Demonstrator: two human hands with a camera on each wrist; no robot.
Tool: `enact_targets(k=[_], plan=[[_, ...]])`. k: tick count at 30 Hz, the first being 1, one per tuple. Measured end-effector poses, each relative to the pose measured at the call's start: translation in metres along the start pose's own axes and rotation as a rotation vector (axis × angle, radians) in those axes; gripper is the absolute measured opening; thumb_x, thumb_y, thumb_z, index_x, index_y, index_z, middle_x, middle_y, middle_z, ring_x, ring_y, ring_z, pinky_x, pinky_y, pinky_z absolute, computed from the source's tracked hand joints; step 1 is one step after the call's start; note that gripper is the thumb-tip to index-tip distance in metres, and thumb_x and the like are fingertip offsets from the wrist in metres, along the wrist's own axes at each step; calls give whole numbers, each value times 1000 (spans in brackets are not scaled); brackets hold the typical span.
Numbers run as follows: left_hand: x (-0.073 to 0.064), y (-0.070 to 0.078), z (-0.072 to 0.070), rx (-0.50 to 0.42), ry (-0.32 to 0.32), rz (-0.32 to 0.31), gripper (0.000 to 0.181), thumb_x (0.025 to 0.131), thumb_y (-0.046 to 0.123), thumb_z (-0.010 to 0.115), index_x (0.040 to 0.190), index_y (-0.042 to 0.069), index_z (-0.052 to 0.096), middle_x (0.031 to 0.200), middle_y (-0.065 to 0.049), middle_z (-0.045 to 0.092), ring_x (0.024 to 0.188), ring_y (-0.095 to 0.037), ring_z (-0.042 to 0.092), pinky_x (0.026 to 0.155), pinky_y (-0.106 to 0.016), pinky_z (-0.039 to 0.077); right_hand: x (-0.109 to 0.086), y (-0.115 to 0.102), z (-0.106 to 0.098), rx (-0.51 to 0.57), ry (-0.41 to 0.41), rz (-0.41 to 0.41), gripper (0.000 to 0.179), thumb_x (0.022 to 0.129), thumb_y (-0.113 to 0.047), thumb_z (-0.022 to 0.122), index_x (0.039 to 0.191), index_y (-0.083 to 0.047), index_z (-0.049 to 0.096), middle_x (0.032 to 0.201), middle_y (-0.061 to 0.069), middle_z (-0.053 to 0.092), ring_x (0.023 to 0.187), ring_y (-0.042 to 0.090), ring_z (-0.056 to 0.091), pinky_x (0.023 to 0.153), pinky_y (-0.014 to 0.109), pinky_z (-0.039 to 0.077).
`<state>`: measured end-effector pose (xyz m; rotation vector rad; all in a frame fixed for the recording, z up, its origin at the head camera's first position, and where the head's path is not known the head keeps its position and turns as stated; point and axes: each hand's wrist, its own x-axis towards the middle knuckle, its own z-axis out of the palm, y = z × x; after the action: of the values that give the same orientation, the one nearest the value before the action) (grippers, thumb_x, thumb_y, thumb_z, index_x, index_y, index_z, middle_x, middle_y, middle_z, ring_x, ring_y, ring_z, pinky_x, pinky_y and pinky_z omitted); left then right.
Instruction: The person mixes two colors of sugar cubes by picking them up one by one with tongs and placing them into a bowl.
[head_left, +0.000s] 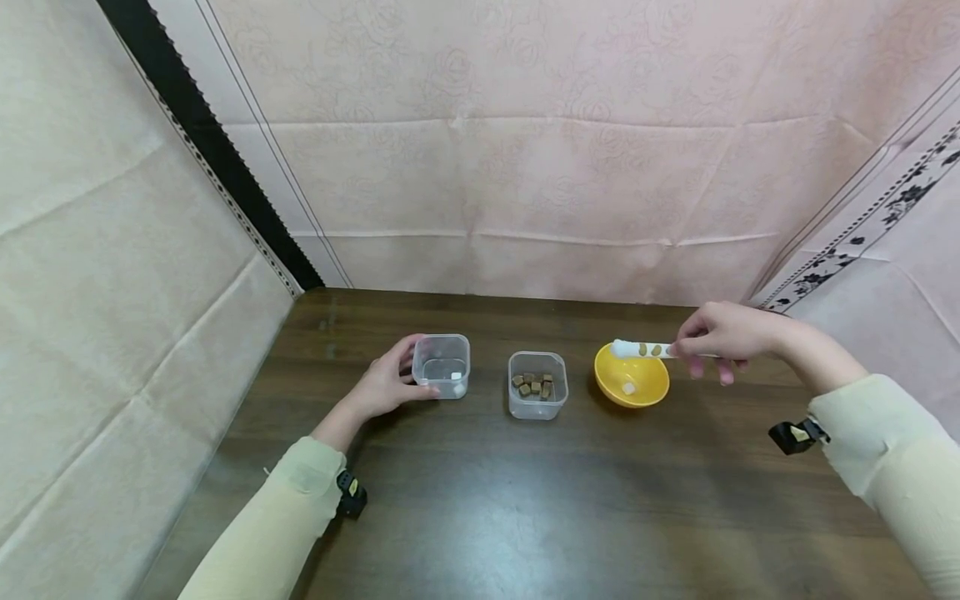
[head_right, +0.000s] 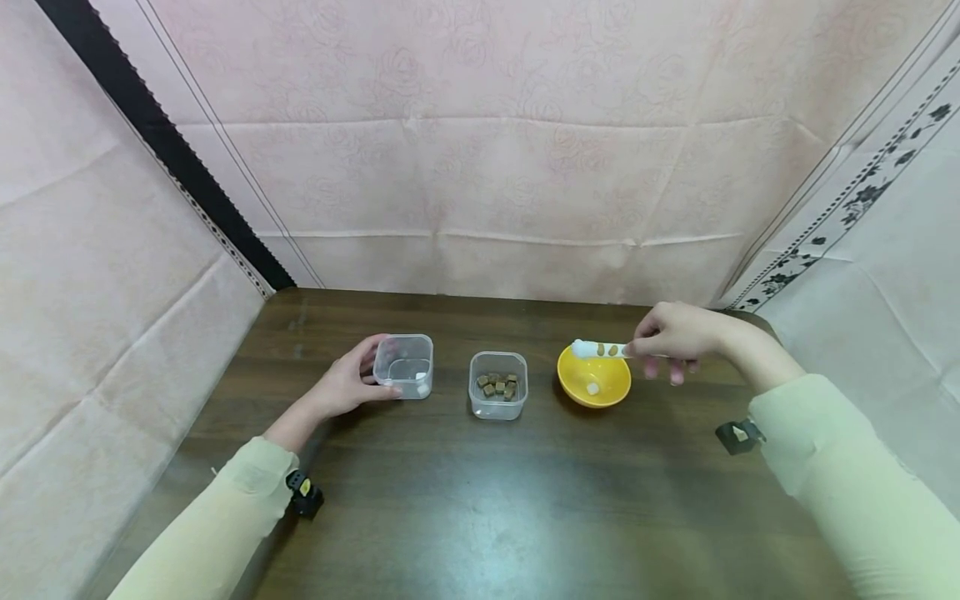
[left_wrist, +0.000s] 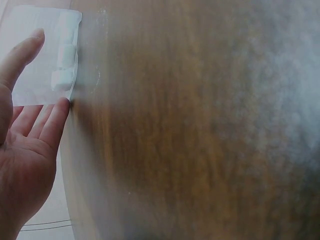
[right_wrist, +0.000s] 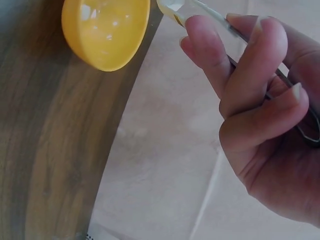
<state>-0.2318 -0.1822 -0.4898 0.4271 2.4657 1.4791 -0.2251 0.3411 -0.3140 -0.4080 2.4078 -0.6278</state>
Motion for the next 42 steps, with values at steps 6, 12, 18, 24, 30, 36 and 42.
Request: enact_targets(k=[6,12,18,24,30,36,42], plan=[[1,-1,0,1,2,4,93,85,19,94,160,16,39,163,-16,44,151,-41,45,111,-53,52,5,6,4,14,-41,27,22,106,-27,65,95,-12,76,79,7,73,48,15,64,42,22,43],[0,0,0,1,-1,7,92,86,17,93,160,16,39,163,-16,43,151,-41,45,111,-53,52,15,9,10,11,-69,41,23,105,-29,66,95,-11,77,77,6,73,48,14,64,43,21,42],[-1,2,0,4,-5,4,92,86,17,93,160,15,38,164,-16,43,151,-41,45,112,-53,52,30,12,15,-3,-105,59,30,106,-32,65,97,-7,77,74,3,71,48,11,62,44,21,41],[0,1,0,1,-4,1,92,86,17,93,160,15,39,164,-16,43,151,-40,45,112,-53,51,41,11,19,-26,-141,87,31,107,-34,64,95,-6,75,77,5,73,49,9,62,45,20,41],[1,1,0,0,-4,8,92,86,16,93,160,15,39,163,-16,44,150,-40,45,112,-52,51,45,12,22,-9,-155,105,30,107,-35,64,93,-9,73,78,5,74,49,9,63,46,20,42],[1,0,0,5,0,3,92,85,16,93,159,16,39,161,-14,46,150,-38,47,111,-51,52,44,13,23,-12,-156,119,30,106,-36,64,96,-9,74,79,5,74,50,10,64,45,20,43],[1,-1,0,8,4,10,91,86,16,93,159,16,39,161,-15,46,150,-39,47,112,-52,52,40,11,23,-12,-146,131,30,105,-38,65,101,-10,76,80,4,74,52,12,66,46,21,45]])
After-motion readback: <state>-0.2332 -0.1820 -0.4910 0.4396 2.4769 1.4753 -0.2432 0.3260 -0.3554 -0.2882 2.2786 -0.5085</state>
